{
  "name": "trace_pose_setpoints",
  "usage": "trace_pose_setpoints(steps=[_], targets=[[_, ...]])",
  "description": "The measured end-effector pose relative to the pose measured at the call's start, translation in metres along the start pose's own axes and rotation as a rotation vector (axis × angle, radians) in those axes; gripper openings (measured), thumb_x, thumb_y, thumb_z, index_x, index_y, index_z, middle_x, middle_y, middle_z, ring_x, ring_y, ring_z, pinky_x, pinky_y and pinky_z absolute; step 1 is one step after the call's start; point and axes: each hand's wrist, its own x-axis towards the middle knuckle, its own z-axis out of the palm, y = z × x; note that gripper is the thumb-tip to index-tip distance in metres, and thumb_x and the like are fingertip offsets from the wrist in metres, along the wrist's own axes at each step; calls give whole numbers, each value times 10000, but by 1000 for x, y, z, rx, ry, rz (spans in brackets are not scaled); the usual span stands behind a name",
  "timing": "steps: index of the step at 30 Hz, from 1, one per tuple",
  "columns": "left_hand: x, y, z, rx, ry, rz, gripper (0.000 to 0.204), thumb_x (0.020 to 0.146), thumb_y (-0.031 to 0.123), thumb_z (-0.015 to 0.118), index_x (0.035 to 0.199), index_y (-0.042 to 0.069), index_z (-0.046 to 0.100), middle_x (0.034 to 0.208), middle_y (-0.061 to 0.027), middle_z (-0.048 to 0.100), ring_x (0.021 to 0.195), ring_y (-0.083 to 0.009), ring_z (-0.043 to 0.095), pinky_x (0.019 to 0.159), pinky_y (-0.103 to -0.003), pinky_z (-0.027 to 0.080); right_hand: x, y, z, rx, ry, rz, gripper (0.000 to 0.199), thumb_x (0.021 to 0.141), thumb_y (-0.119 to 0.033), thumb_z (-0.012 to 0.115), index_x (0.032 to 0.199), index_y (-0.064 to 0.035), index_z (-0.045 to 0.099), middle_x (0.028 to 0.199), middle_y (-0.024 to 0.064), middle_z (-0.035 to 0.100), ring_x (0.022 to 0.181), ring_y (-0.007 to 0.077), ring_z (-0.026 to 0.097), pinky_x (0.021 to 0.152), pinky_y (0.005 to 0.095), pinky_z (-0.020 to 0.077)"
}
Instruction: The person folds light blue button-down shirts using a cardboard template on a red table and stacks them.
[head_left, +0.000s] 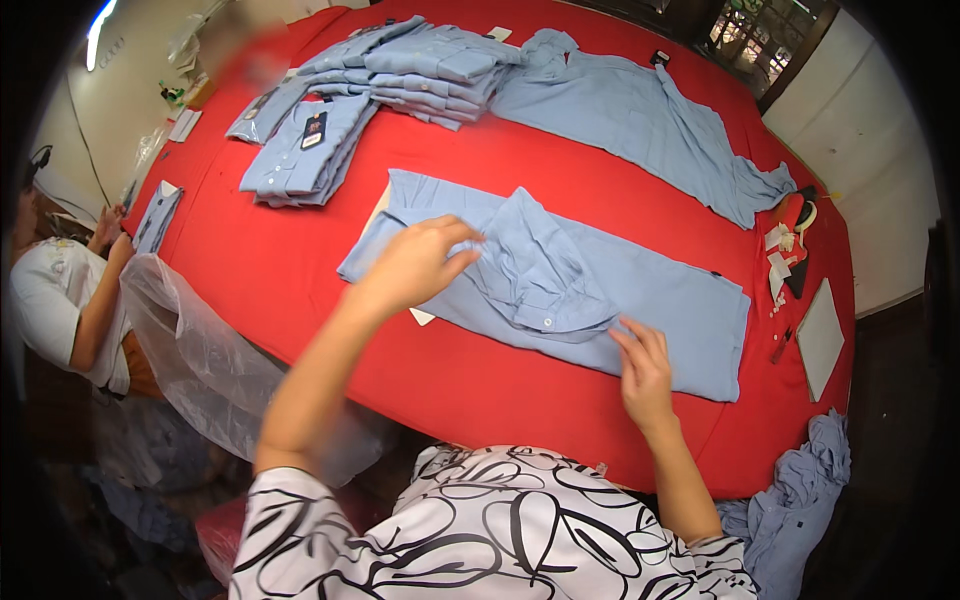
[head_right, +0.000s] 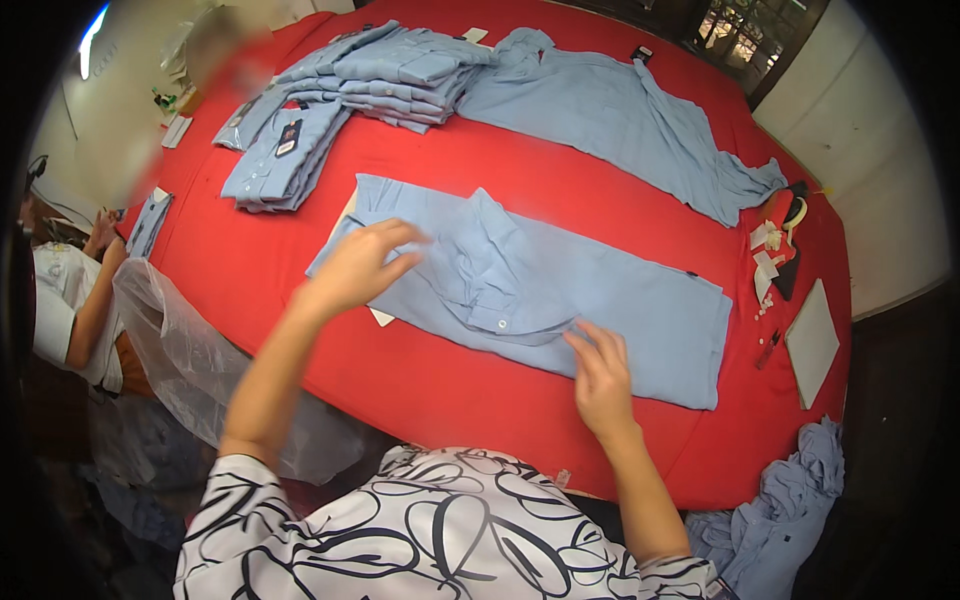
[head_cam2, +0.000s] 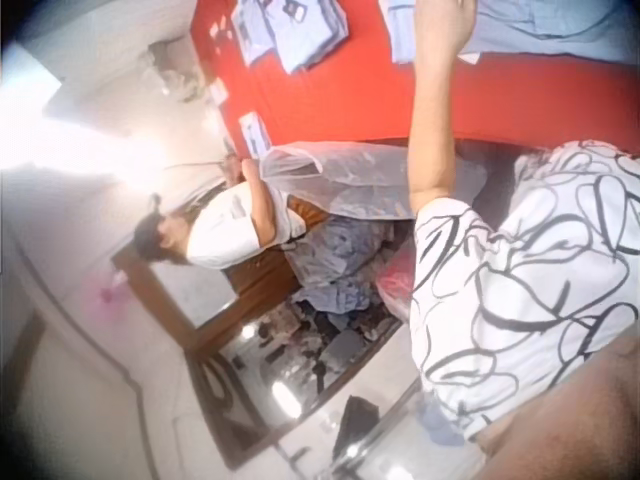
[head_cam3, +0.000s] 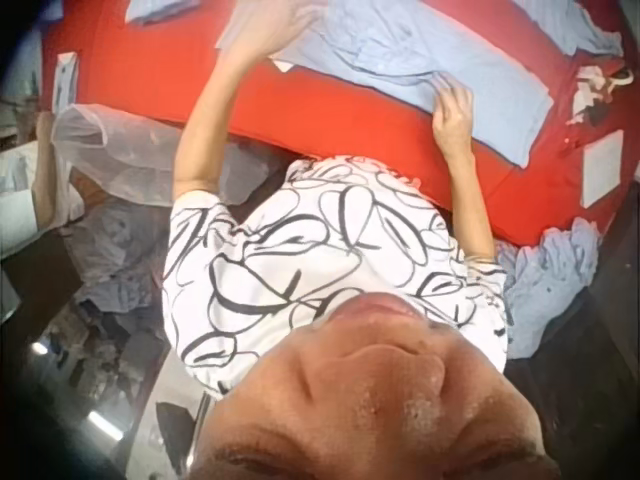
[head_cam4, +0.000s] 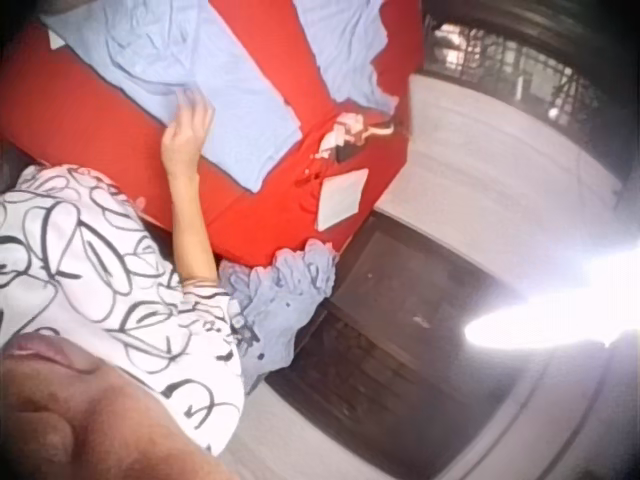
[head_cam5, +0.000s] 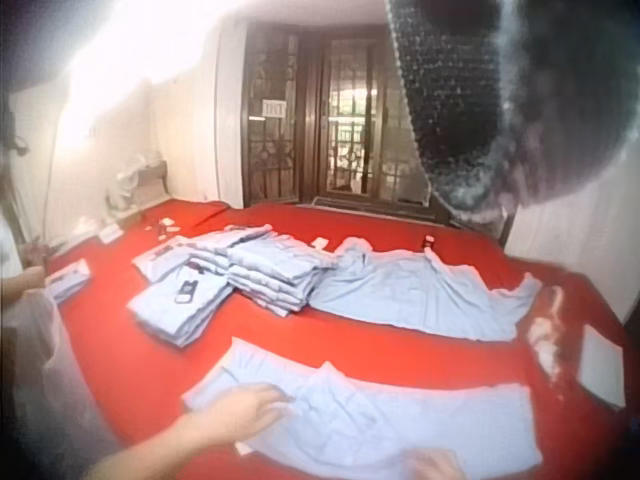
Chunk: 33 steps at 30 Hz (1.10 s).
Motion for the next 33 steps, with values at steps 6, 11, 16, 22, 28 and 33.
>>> trace_pose_setpoints(steps=[6, 11, 16, 22, 28, 33], targets=[[19, -31, 126, 335, 234, 115, 678, 899, 553, 560, 1451, 178, 442, 1548, -99, 334, 1422, -359, 285, 1144, -581, 207, 30, 19, 57, -116, -163, -150, 392, 879, -93, 623, 1268, -59, 590, 1319, 175, 550, 1247, 374, 483, 1107, 496, 320], [17, -30, 114, 299, 218, 108, 687, 863, 578, 597, 1403, 165, 501, 1547, -101, 335, 1438, -384, 245, 1136, -639, 163, 14, 67, 1, -77, 53, 253, 385, 929, -171, 599, 1303, -82, 574, 1429, 144, 482, 1304, 359, 431, 1113, 474, 310], [32, 0, 120, 201, 375, 185, 645, 822, 522, 676, 1327, 135, 566, 1506, -108, 390, 1419, -370, 286, 1135, -619, 191, -54, 146, -68, -734, 185, 847, 542, 902, -365, 643, 1353, -85, 535, 1393, 144, 475, 1247, 349, 440, 1037, 484, 365], [30, 14, 136, 43, 346, 222, 613, 781, 490, 723, 1251, 120, 592, 1341, -111, 511, 1251, -330, 451, 1058, -518, 318, -82, 151, -73, -738, 165, 1020, 675, 850, -481, 678, 1369, -80, 521, 1346, 153, 486, 1233, 349, 447, 1013, 507, 373], [6, 21, 127, -6, 182, 355, 461, 748, 357, 769, 1118, 117, 633, 1053, -66, 565, 978, -287, 515, 896, -420, 382, -82, 160, -77, -671, 243, 1040, 642, 811, -454, 733, 1280, -55, 552, 1239, 164, 550, 1165, 366, 499, 971, 495, 410], [4, 35, 117, 34, 213, 370, 369, 716, 240, 803, 1034, 110, 669, 961, -51, 556, 929, -290, 511, 889, -400, 375, -79, 158, -84, -575, 268, 1018, 553, 781, -393, 780, 1150, -39, 567, 1136, 166, 590, 1076, 358, 561, 907, 446, 452]])
